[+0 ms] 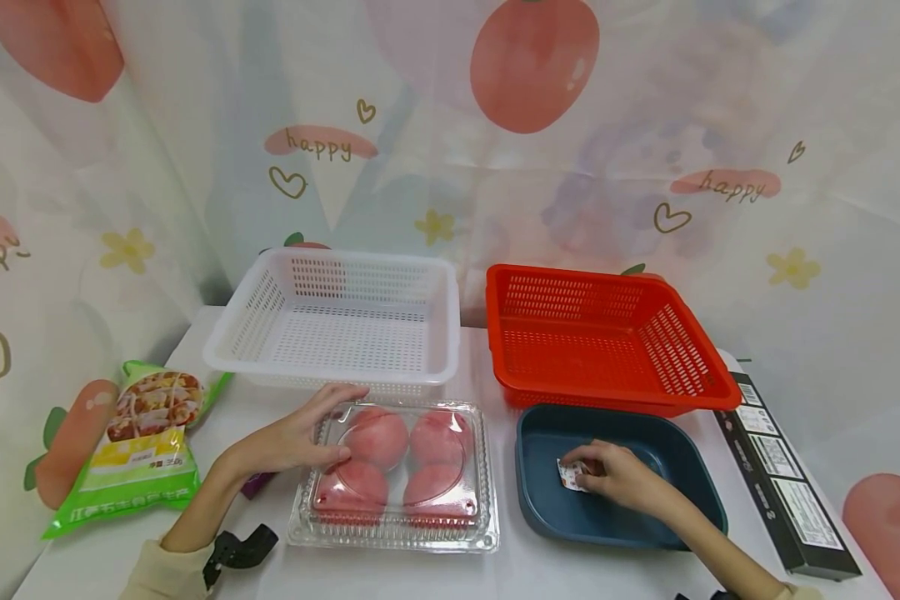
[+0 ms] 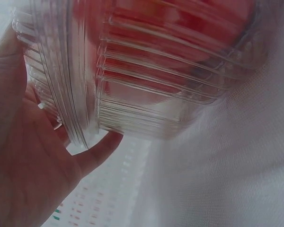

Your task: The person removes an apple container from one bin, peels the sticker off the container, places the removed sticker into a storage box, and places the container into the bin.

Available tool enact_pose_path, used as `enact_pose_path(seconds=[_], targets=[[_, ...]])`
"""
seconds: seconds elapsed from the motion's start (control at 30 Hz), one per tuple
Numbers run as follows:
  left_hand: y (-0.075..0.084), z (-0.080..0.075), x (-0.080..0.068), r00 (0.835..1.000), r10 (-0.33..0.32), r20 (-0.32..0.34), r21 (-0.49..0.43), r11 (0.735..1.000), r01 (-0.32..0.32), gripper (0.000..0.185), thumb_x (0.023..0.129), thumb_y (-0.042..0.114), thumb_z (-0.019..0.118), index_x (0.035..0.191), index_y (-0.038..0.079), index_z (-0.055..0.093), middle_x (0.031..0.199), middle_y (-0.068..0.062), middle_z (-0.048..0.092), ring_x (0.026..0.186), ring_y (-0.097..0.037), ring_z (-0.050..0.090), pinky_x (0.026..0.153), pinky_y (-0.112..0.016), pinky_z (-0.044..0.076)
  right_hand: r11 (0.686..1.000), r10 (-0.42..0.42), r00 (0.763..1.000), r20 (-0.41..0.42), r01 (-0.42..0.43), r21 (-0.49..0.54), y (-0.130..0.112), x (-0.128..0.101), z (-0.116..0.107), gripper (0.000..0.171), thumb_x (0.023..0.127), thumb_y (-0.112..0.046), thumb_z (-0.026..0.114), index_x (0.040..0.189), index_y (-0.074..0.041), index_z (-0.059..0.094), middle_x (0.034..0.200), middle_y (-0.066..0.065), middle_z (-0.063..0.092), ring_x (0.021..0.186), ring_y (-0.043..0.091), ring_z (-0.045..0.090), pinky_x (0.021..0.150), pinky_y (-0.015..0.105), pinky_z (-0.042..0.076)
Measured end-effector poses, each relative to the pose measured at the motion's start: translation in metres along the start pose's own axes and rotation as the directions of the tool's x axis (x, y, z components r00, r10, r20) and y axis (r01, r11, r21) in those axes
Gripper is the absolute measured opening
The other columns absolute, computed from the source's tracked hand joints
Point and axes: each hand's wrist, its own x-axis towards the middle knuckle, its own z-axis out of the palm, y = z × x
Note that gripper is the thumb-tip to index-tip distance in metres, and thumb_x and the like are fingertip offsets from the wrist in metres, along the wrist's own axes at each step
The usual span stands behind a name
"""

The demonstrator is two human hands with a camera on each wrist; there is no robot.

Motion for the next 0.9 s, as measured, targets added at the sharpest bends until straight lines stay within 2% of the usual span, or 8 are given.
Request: enact_pose_path(seconds=[0.37,0.63,0.9], targets=[[-0.0023,-0.0011,0.0004,1.000,0.000,0.010,0.013,1.000,0.000,0.075,0.087,0.027,0.070,0.151,0.019,0.030,0.149,-0.002,0.029,0.135,-0.036,0.037,0.103,-0.061,0.037,0.999,-0.025,1.000,0.014,0.024,0.044,0.0045,0.0010,0.0016,0.021,0.088,-0.012,0.069,0.109,-0.008,0.071,0.076,-0.007,0.047,0.069,-0.001,0.037,0.055,0.019,0.029],[0.0014,-0.0014,-0.0001,1.000,-0.004,0.010,-0.006,1.000,0.004,0.076,0.087,0.027,0.071,0.151,0.019,0.030,0.149,-0.002,0.029,0.135,-0.035,0.037,0.103,-0.061,0.036,0.997,-0.038,0.999,0.038,0.035,0.075,0.0056,0.0012,0.0009,0.016,0.090,-0.013,0.066,0.105,-0.009,0.072,0.083,-0.004,0.057,0.072,-0.001,0.039,0.056,0.019,0.032],[-0.0031,-0.0001,0.0005,1.000,0.004,0.007,0.010,1.000,-0.004,0.075,0.087,0.027,0.070,0.151,0.021,0.030,0.149,-0.002,0.029,0.136,-0.035,0.036,0.104,-0.062,0.035,0.999,-0.020,1.000,0.023,0.018,0.050,0.0072,0.0009,0.0020,0.016,0.089,-0.014,0.068,0.105,-0.010,0.070,0.081,-0.005,0.054,0.070,-0.001,0.038,0.056,0.019,0.030]])
